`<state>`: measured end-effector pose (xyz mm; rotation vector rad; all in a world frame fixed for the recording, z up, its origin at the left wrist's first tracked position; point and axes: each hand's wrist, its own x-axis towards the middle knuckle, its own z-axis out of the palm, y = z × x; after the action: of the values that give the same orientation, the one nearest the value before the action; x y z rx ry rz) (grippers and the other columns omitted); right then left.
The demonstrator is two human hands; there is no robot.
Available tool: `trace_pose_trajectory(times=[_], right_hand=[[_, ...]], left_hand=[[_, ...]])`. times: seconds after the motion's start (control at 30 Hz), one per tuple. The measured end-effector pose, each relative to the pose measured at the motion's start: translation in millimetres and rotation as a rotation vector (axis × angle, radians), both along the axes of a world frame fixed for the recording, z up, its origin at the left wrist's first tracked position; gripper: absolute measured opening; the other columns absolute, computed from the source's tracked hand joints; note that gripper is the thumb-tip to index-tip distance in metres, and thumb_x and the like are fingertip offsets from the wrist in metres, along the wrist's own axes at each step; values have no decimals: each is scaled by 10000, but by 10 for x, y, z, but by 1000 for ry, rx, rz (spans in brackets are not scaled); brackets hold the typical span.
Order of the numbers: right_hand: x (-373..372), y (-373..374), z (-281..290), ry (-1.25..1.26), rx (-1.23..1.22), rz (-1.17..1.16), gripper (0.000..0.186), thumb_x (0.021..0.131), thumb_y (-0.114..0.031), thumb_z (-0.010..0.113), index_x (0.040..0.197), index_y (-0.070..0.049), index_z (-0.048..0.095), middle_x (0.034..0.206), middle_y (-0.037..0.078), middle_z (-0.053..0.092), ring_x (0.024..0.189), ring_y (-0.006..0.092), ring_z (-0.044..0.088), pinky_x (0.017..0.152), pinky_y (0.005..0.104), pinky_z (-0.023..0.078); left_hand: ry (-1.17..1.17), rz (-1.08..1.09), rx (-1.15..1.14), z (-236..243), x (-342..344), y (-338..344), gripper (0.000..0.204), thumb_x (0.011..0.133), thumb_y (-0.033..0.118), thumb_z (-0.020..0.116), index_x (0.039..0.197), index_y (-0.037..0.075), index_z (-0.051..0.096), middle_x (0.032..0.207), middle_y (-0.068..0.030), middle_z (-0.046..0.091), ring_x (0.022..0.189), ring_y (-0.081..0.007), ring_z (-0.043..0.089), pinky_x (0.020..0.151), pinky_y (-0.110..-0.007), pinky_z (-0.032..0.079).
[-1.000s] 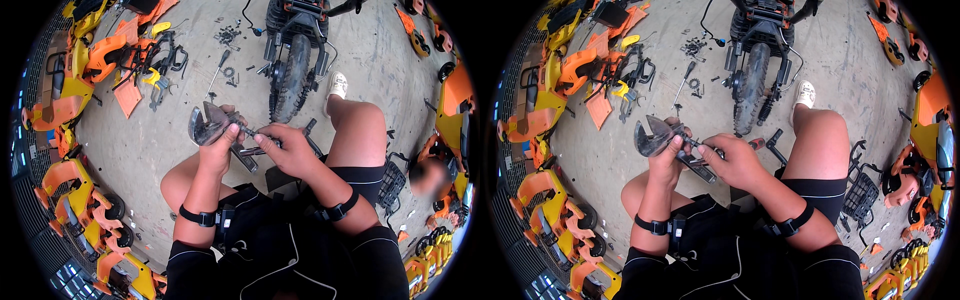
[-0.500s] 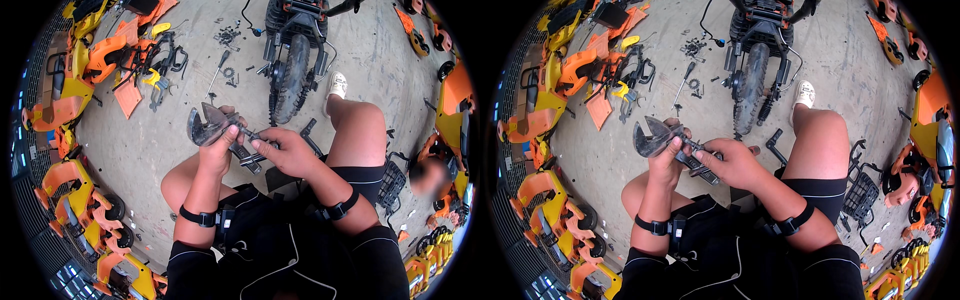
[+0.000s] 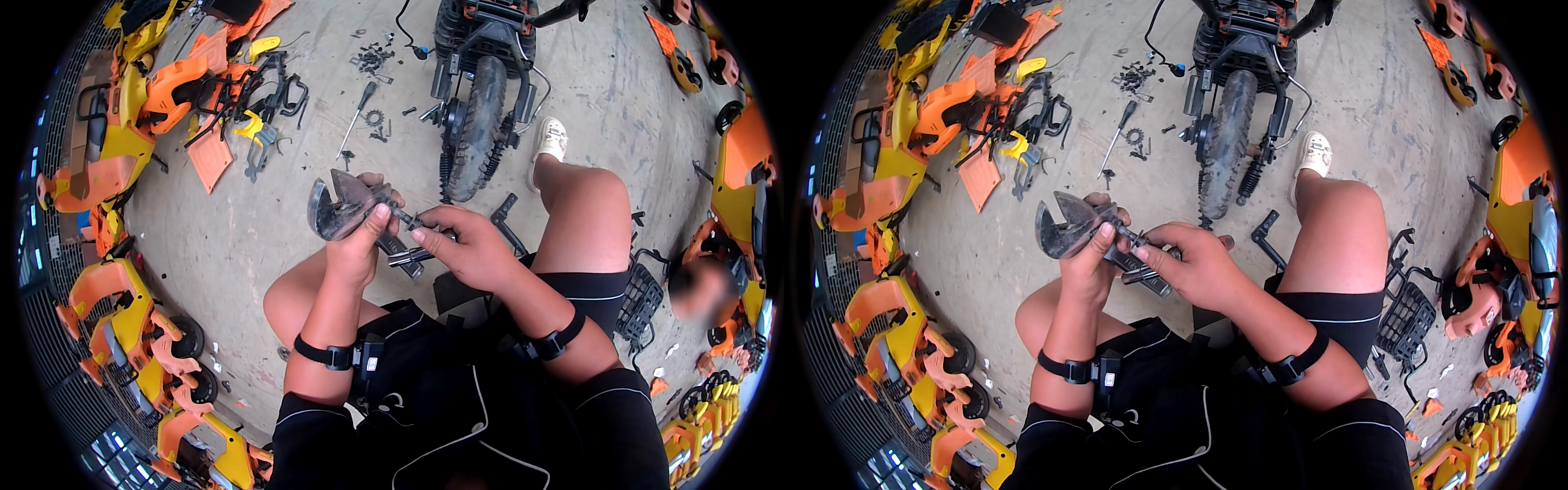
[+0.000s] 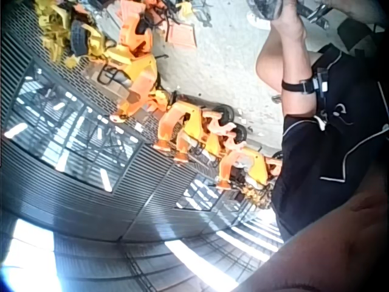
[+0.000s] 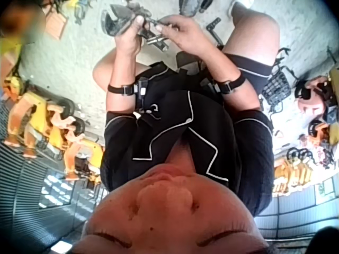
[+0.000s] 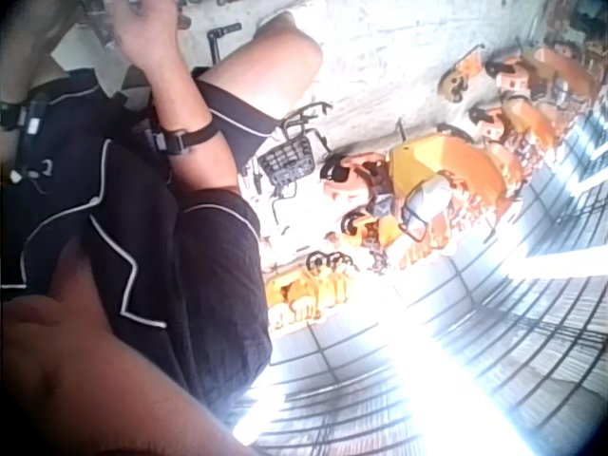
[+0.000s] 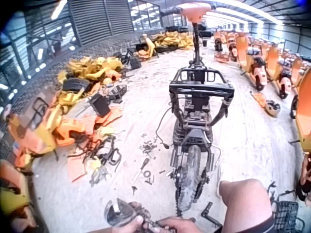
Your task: The person assembles or repairs a vehicle part by hand using a wrench and a socket, fitting a bolt through a metal component and tightening it.
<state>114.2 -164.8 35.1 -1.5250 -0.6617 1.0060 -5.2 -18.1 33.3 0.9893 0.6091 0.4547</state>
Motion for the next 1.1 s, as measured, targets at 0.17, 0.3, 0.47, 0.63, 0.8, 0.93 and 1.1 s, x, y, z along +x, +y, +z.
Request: trace_pose_trajectory(times=[0.17, 0.3, 0.47, 0.63, 0.8, 0.93, 1.1], right_hand=[[-2, -4, -30, -119, -31, -13, 251, 865, -218, 762, 985, -8, 694, 897, 126, 670, 814, 246, 634, 718, 349, 496], [8, -2, -71, -190, -5, 7, 236, 845, -202, 774, 960, -14, 691, 880, 130, 668, 812, 273, 635, 718, 360, 497], [-12, 5, -19, -149, -57, 33, 240, 836, -204, 782, 958, -19, 689, 857, 131, 664, 802, 274, 637, 712, 366, 499], [20, 17, -26, -156, -110, 9, 231, 839, -195, 776, 963, -21, 690, 870, 123, 674, 792, 255, 643, 715, 365, 505], [14, 17, 11, -63, -75, 50, 220, 856, -197, 761, 968, -21, 691, 889, 120, 686, 798, 240, 646, 718, 353, 508], [-13, 33, -88, -6, -82, 37, 210, 876, -190, 738, 991, -19, 695, 892, 118, 692, 805, 221, 648, 723, 341, 508], [-16, 43, -108, -1, -51, 29, 204, 889, -184, 733, 985, -9, 693, 889, 101, 686, 792, 171, 629, 717, 320, 500]], left_hand=[[-32, -5, 16, -13, -35, -18, 467, 891, 91, 720, 1284, -9, 487, 997, -148, 649, 767, -156, 579, 715, -281, 481], [-4, -42, 14, -22, -38, -1, 462, 892, 70, 713, 1286, -9, 485, 1002, -144, 650, 764, -149, 578, 721, -281, 483], [23, -36, 22, -10, -16, 3, 445, 902, 66, 703, 1285, -9, 489, 1012, -143, 655, 763, -140, 579, 723, -275, 486], [49, -39, 5, -2, 8, -4, 448, 906, 69, 702, 1293, -10, 491, 1012, -134, 657, 761, -133, 578, 721, -269, 487], [57, -34, 30, -13, 9, 2, 437, 909, 59, 695, 1291, -12, 494, 1009, -131, 659, 755, -131, 577, 719, -270, 489], [48, -40, 15, -13, 14, 13, 434, 911, 64, 695, 1287, -14, 495, 1005, -132, 659, 749, -133, 577, 715, -272, 488], [25, -44, -38, -28, 14, 13, 442, 907, 71, 699, 1288, -18, 492, 1003, -143, 657, 746, -143, 578, 704, -274, 483]])
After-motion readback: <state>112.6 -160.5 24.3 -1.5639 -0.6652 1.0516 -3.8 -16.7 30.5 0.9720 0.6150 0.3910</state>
